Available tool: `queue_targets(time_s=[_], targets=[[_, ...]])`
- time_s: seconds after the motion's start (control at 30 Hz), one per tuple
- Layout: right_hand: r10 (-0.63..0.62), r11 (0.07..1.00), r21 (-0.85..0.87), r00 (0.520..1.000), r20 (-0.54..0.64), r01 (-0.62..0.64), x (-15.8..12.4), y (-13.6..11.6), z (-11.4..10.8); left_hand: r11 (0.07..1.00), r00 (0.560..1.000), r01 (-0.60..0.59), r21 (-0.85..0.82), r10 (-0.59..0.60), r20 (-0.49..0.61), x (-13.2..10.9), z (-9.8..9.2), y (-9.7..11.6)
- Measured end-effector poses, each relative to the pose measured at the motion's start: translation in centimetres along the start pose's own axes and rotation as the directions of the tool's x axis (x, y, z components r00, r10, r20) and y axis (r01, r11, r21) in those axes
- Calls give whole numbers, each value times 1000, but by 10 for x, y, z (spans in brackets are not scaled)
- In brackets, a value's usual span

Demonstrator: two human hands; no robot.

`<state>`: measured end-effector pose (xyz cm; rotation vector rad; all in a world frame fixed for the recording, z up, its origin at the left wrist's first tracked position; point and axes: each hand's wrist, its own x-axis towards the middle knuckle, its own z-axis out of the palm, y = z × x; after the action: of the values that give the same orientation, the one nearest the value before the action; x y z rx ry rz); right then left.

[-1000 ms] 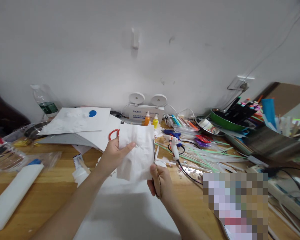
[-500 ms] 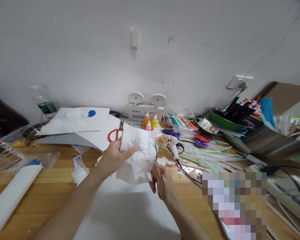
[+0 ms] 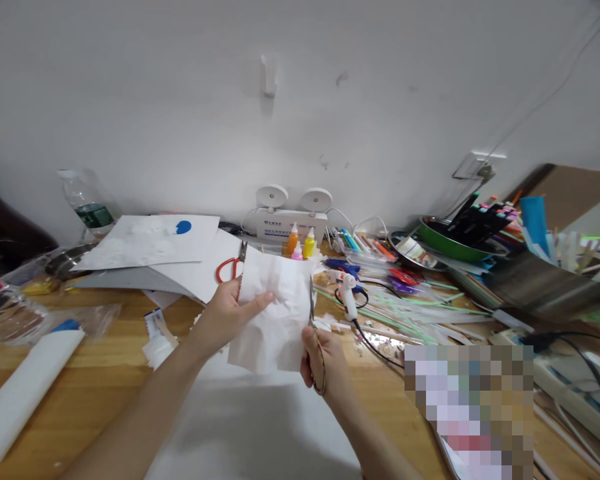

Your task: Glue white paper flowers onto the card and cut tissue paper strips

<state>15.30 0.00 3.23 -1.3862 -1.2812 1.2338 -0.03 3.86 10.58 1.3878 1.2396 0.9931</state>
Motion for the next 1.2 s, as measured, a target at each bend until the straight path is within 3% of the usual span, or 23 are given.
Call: queue_targets(time_s=[0.17, 0.43, 0.97, 1.2], targets=[[0, 1000, 16, 1000, 1, 0, -1, 1, 1, 999, 1000, -19, 28, 18, 3, 0, 0, -2], [-135, 989, 64, 990, -33, 137, 0, 0, 0, 994, 999, -26, 106, 21, 50, -4, 0, 2], [-133, 991, -34, 991, -28, 132, 2, -5, -2, 998, 997, 2, 67, -7, 73, -2, -1, -1], [-139, 990, 18, 990, -35, 139, 0, 1, -2, 996, 996, -15, 92, 8, 85, -3, -1, -1]])
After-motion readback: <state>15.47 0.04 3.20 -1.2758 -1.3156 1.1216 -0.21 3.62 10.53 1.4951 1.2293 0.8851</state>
